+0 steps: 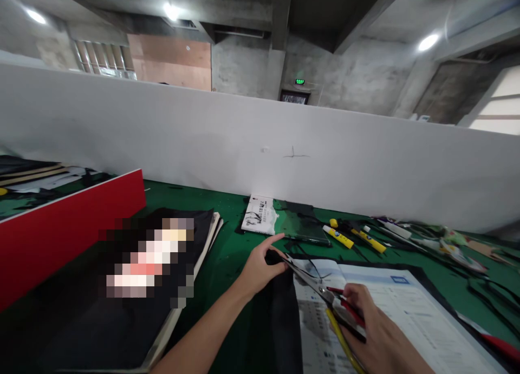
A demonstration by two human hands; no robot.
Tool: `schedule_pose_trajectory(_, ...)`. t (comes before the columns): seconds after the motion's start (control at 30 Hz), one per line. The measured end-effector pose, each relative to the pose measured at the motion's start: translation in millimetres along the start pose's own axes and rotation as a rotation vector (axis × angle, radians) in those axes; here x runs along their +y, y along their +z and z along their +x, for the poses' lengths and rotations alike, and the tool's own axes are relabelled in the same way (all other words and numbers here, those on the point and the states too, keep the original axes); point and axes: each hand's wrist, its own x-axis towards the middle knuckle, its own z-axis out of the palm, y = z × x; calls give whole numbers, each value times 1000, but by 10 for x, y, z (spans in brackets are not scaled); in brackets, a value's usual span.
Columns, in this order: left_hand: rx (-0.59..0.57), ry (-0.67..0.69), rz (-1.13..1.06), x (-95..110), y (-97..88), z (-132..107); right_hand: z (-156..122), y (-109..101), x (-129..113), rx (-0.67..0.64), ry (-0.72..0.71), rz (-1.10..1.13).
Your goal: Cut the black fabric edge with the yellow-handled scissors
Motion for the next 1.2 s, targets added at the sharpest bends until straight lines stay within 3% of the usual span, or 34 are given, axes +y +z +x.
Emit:
schedule_pose_trajectory(0.5, -26, -6, 7, -25, 12, -15, 68, 74, 40, 176, -196, -124)
schedule_pose_trajectory(1.2, -10, -24, 89, 23, -3, -16, 101, 45, 77, 274, -403, -411)
